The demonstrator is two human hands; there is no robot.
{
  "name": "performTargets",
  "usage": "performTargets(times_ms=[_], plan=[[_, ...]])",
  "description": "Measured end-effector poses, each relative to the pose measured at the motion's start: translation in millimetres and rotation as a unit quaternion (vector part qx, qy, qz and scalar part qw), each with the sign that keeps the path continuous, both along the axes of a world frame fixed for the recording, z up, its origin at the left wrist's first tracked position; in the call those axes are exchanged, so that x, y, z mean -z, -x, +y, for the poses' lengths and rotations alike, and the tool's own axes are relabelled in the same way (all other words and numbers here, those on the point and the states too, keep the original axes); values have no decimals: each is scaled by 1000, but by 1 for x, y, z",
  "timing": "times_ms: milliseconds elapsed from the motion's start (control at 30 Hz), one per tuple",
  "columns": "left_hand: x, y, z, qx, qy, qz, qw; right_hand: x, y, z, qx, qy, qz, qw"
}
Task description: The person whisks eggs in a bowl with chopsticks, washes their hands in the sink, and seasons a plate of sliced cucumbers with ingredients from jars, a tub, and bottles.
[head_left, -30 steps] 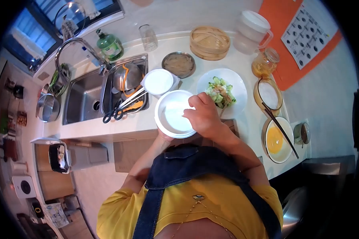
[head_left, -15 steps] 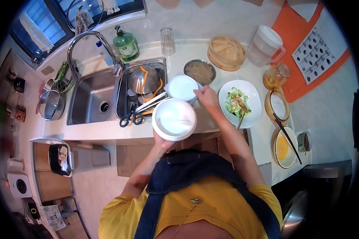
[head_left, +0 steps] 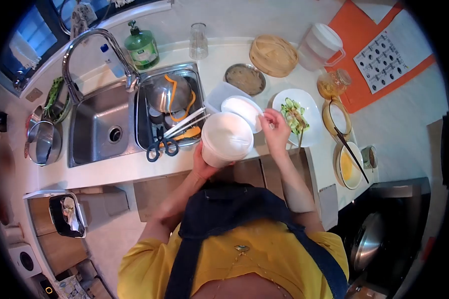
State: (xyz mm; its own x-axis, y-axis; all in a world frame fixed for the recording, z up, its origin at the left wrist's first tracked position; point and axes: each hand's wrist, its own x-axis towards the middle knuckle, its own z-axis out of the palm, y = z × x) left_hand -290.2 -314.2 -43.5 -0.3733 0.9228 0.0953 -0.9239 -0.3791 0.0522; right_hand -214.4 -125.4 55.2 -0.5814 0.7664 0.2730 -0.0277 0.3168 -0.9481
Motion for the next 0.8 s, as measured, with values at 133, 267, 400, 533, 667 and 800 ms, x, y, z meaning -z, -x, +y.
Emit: performTargets(times_ms=[133, 267, 400, 533, 667, 800], plan=[[2, -5, 0, 29, 80, -31, 996, -12, -26, -39, -43, -354, 43, 933], [16, -4, 7, 13, 91, -13, 996, -7, -36, -57, -114, -489, 73, 861], [25, -1, 8, -29, 167, -9, 986, 5, -38, -58, -137, -488, 79, 858], [37, 1, 15, -74, 167, 51, 982, 26, -38, -49, -200, -451, 74, 867], [41, 4, 26, -110, 192, 78, 972, 26, -39, -56, -166, -377, 1, 911], [53, 13, 36, -183, 378, 269, 867, 24, -39, -49, -219, -450, -51, 864]])
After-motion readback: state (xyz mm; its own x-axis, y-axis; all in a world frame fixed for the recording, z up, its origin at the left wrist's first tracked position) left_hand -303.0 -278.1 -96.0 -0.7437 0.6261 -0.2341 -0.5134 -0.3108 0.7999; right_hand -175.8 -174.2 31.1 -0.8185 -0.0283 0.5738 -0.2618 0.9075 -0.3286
